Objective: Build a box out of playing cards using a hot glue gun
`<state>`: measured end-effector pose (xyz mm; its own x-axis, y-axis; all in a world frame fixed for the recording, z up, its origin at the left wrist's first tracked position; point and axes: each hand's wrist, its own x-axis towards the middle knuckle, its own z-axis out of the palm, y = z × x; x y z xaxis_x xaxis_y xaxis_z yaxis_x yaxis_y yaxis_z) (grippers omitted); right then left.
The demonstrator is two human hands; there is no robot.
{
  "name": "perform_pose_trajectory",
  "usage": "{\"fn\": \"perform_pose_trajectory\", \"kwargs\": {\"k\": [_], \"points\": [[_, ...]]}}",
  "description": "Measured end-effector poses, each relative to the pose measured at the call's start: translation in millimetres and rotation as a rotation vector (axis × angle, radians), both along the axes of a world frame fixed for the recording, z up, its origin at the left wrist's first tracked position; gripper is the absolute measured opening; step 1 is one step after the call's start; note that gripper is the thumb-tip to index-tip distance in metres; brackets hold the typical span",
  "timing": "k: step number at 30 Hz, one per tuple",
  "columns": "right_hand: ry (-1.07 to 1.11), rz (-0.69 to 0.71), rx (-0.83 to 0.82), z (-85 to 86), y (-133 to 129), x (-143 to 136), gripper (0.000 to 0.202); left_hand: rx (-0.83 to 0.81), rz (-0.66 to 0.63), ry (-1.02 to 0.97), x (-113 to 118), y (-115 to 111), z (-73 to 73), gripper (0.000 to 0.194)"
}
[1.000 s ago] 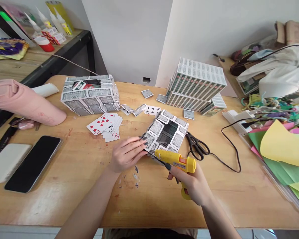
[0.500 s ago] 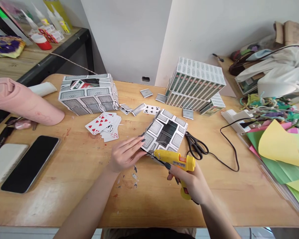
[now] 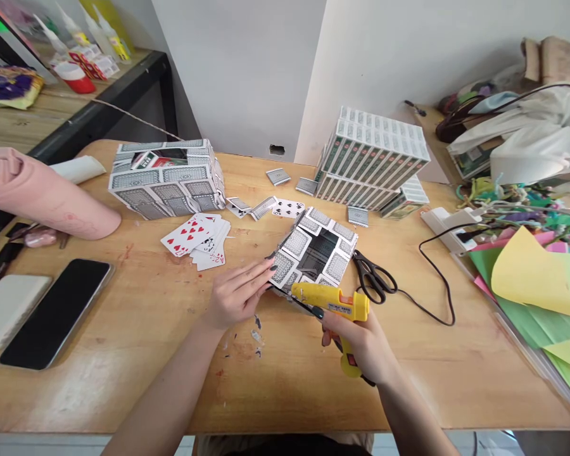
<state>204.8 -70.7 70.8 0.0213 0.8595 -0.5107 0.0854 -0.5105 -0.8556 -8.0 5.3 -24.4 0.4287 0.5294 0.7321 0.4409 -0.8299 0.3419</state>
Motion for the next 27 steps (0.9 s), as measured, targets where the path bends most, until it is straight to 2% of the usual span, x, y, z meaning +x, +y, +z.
{"fn": "perform_pose_trajectory", "kwargs": {"k": [9,21,27], "points": [[-0.036,-0.048,-0.064,1.9,0.0,-0.9,0.032,-0.021,-0.054,-0.011,-1.8,0.5,0.2,0.039],[-0.098,-0.107,-0.040,2.2,11.0,1.8,0.028,0.010,-0.058,-0.029,-0.1,1.7,2.7,0.036],[-0.113,-0.110,-0.029,-3.6,13.6,6.6,0.027,0.009,-0.049,-0.014,0.1,2.6,3.9,0.036]]}}
